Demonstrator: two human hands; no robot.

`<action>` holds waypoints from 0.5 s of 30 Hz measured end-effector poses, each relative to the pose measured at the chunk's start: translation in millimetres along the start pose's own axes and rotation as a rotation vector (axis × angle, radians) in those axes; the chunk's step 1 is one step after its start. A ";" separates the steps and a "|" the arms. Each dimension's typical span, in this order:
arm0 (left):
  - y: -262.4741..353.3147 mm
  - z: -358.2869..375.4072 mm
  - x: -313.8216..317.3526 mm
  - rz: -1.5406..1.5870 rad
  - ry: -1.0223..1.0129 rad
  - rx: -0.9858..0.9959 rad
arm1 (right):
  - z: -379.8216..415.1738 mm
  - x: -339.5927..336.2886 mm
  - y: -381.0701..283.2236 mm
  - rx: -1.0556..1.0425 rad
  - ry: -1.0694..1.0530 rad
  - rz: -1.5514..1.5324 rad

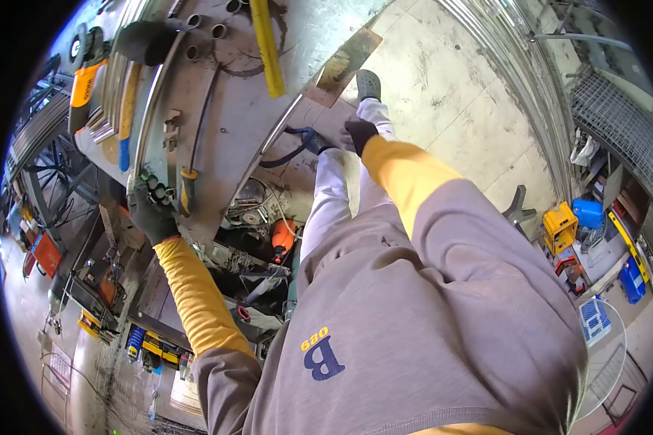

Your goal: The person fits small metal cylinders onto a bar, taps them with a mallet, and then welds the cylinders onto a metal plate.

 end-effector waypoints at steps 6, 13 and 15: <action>-29.7 -22.8 -7.8 0.222 -0.103 -0.122 | 117.9 -42.8 -145.1 0.349 0.088 -0.656; -36.9 -24.8 15.7 0.275 -0.057 -0.084 | 203.9 -126.1 -361.4 -0.402 0.755 -0.173; -51.1 -44.1 16.3 0.200 -0.058 -0.029 | 258.7 -104.5 -437.0 -0.865 0.992 0.003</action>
Point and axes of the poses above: each hand's wrist, its own z-axis away from the middle knuckle, its own x-axis out of the palm, y = z × x, the point moved 9 cm from there along -z, towards the middle knuckle, and after that the axes turned 5 degrees about z, right-handed, at the moved point
